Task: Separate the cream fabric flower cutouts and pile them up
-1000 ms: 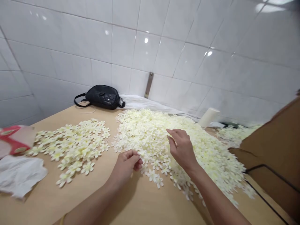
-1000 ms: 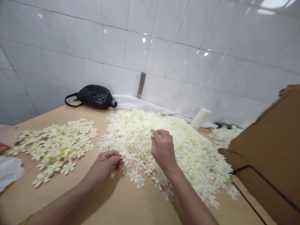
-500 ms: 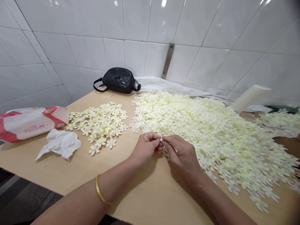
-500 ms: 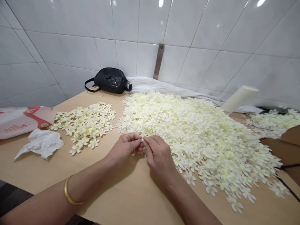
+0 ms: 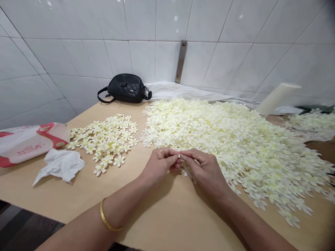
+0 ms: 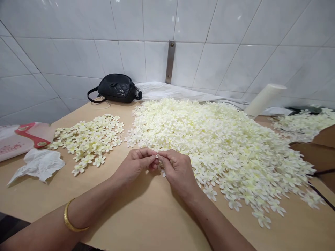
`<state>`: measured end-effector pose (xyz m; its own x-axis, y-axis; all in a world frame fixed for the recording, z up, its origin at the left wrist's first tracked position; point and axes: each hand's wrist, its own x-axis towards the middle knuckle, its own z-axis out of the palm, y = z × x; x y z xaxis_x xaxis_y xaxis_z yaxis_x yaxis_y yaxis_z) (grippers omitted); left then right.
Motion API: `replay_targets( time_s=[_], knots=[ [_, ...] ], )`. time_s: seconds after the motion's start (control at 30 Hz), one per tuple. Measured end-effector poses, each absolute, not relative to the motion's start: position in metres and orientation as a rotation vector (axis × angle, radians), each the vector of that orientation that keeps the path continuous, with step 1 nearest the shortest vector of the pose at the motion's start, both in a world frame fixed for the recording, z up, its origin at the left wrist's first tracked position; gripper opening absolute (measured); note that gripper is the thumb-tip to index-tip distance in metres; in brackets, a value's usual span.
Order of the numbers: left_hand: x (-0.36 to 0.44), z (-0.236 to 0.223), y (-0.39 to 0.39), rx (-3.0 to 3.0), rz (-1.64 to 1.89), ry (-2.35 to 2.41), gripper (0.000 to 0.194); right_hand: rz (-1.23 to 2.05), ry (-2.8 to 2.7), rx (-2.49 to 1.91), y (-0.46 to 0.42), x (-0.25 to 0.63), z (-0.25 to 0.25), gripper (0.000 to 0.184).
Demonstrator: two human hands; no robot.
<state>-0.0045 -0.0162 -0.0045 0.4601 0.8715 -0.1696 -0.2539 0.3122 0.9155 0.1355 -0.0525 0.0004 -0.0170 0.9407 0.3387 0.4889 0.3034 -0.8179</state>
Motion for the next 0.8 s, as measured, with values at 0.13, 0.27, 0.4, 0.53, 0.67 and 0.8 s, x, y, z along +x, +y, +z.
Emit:
replay_targets(
  time_s=[0.13, 0.27, 0.4, 0.53, 0.67, 0.8],
  knots=[
    [-0.0037, -0.0064, -0.0174, 0.962, 0.859, 0.749, 0.012, 0.565, -1.688, -1.321, -0.052, 0.1361, -0.0005, 0.021],
    [-0.003, -0.0054, -0.0198, 0.983, 0.881, 0.791, 0.008, 0.505, -1.728, -1.33, -0.0518, 0.1334, 0.0003, 0.022],
    [-0.0028, -0.0043, -0.0204, 0.997, 0.881, 0.817, 0.007, 0.487, -1.731, -1.369, -0.0518, 0.1308, 0.0015, 0.022],
    [-0.0025, -0.0009, -0.0209, 0.989, 0.868, 0.834, 0.006, 0.552, -1.674, -1.438, -0.0512, 0.1304, 0.0014, 0.021],
    [-0.0026, -0.0014, -0.0205, 0.988, 0.884, 0.844, 0.008, 0.612, -1.672, -1.415, -0.0515, 0.1303, 0.0027, 0.021],
    [-0.0031, -0.0042, -0.0194, 1.015, 0.897, 0.833, 0.01, 0.636, -1.66, -1.365, -0.0525, 0.128, 0.0022, 0.02]
  ],
)
